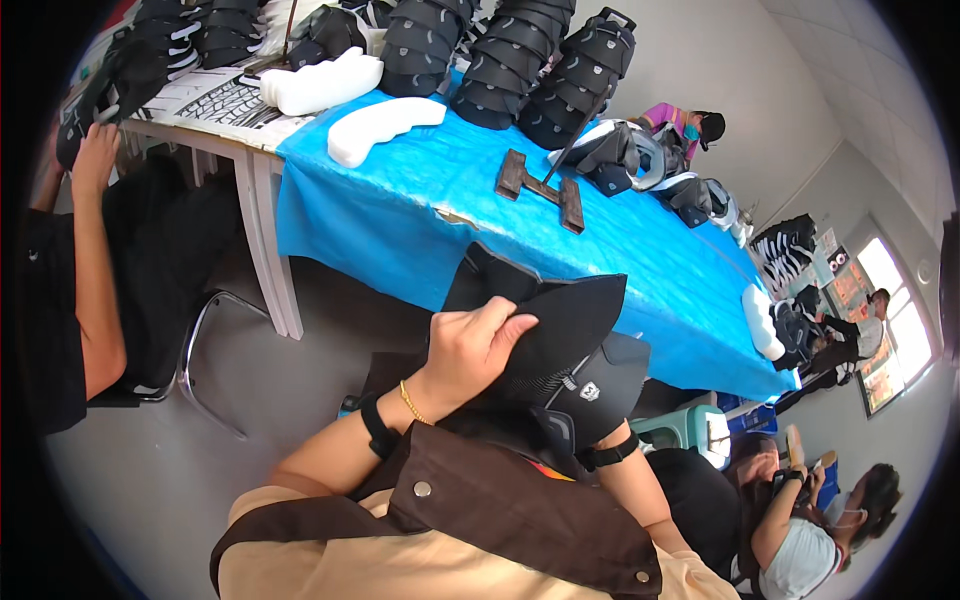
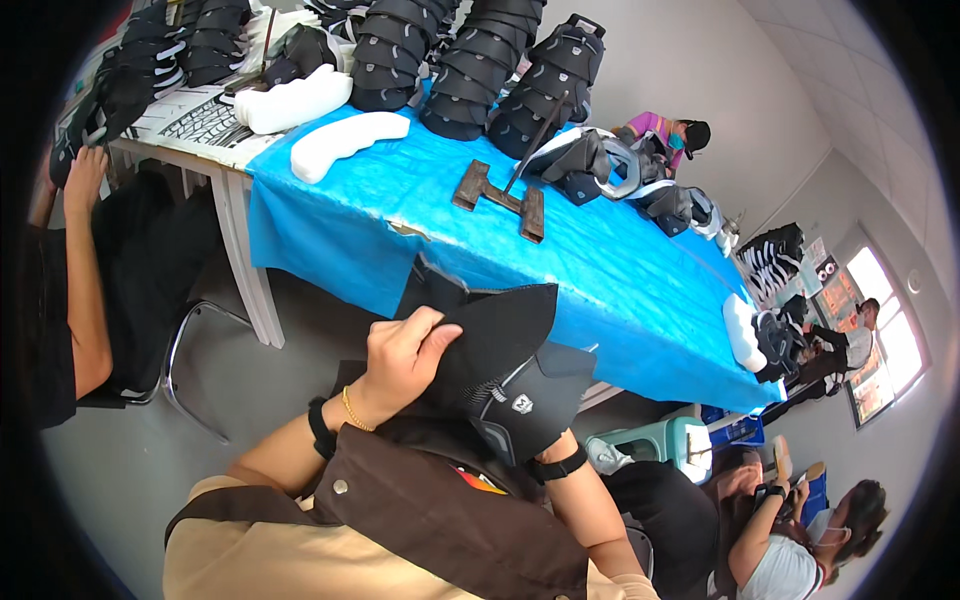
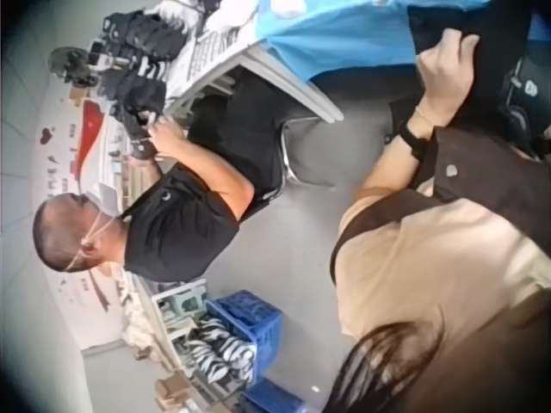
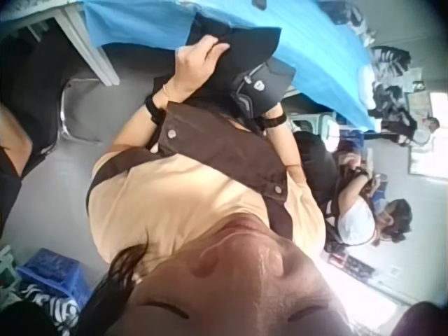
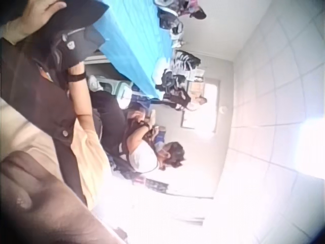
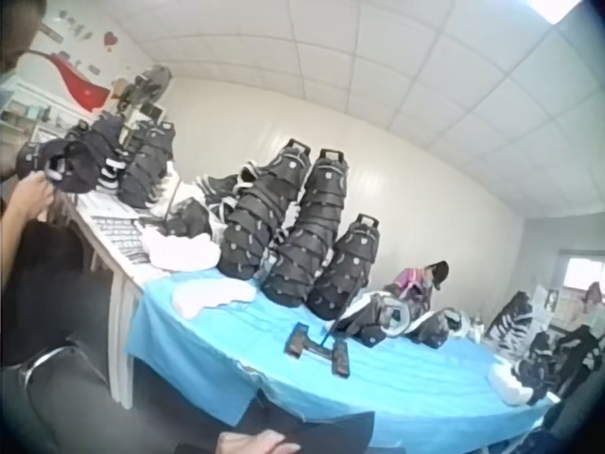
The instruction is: Inspecting and preparing shoe upper components for assembly.
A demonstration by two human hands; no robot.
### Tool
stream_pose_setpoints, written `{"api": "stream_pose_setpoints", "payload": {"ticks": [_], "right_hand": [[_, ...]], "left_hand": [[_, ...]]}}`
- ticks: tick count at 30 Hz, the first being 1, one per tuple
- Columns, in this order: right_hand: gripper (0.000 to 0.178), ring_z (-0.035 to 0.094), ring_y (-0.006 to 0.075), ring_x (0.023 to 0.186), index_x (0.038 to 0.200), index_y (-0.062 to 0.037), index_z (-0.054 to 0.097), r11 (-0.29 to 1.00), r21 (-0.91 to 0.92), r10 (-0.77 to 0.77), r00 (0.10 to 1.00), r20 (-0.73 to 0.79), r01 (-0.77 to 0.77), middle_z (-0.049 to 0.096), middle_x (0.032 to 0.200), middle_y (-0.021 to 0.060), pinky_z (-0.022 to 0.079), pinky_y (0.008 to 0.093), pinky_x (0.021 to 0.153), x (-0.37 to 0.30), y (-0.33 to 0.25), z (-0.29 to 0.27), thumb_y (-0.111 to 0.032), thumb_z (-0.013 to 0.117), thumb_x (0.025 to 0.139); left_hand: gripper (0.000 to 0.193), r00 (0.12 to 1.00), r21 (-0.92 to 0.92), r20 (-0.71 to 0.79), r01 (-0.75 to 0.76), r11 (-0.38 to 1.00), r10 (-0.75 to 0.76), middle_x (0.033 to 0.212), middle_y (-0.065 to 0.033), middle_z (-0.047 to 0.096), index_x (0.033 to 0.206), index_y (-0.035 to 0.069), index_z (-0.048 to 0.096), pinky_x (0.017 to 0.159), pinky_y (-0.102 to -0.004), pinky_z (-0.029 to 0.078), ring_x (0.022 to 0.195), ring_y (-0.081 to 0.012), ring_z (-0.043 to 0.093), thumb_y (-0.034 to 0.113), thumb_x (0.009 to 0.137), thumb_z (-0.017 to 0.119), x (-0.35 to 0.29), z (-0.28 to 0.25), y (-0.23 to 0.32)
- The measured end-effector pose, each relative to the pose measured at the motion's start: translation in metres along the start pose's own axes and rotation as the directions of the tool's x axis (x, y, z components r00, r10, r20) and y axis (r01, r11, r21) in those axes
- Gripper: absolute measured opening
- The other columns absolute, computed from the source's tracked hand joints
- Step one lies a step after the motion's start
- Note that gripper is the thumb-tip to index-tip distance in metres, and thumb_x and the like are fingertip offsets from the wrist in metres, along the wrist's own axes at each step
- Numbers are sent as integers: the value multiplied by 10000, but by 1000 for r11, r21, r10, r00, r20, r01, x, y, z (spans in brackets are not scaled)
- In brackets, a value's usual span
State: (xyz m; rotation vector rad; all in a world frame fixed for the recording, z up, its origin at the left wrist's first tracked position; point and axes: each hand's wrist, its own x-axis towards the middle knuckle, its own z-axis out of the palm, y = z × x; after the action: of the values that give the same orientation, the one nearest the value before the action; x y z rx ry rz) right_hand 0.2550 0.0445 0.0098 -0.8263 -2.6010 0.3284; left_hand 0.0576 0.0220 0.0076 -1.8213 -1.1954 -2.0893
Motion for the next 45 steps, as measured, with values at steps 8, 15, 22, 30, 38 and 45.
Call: {"api": "stream_pose_setpoints", "payload": {"ticks": [8, 15, 22, 30, 38, 45], "right_hand": [[566, 412, 264, 1245, 1371, -85, 394, 951, -310, 18, 1000, 2, -17, 430, 1366, 88, 306, 392, 1048, -14, 5, 0, -338, 508, 878], [545, 422, 245, 1239, 1374, -69, 386, 46, 987, 396, 910, 125, -155, 438, 1363, 89, 314, 368, 1043, -21, 9, -6, -305, 491, 894], [523, 432, 225, 1234, 1377, -53, 378, -62, 991, 384, 914, 130, -115, 446, 1361, 90, 323, 344, 1037, -26, 15, -19, -273, 474, 911], [500, 444, 203, 1227, 1380, -35, 369, -20, 986, 323, 932, 164, -166, 456, 1358, 91, 333, 317, 1031, -29, 20, -28, -235, 454, 930], [476, 455, 181, 1221, 1384, -17, 360, 368, 876, 173, 949, 265, -312, 465, 1355, 93, 343, 289, 1025, 6, 14, -51, -198, 434, 950], [551, 438, 192, 1250, 1417, -20, 300, 760, 610, 185, 975, 124, -222, 411, 1400, 127, 350, 303, 1029, 18, 9, -43, -290, 413, 950]], "left_hand": [[274, 996, 219, 61, 49, 975, -64, 520, -131, 528, 698, 57, 460, 403, -390, 405, 486, -329, 562, 192, 918, 552, 0, 32, -57], [285, 959, -99, 174, 242, 965, -223, 561, -184, 375, 776, 4, 514, 454, -363, 359, 504, -376, 401, 219, 962, 486, -26, 18, -72], [518, 789, -332, 416, 594, 732, -452, 919, -64, 641, 985, 10, 638, 811, -288, 457, 922, -149, 594, 465, 968, 390, 5, -24, -80], [562, 655, -258, 622, 688, 678, -429, 832, -80, 617, 833, -2, 625, 835, -290, 436, 868, -168, 578, 484, 967, 376, 22, -38, -73], [464, 465, -421, 784, 885, 200, -411, 861, -93, 606, 870, 85, 500, 756, -252, 447, 834, -142, 579, 514, 964, 350, 13, -38, -70], [402, 162, 90, 821, 910, 404, -548, 953, -17, 591, 1041, -4, 574, 825, -227, 411, 897, -77, 525, 353, 868, 641, -23, -23, -47]]}}
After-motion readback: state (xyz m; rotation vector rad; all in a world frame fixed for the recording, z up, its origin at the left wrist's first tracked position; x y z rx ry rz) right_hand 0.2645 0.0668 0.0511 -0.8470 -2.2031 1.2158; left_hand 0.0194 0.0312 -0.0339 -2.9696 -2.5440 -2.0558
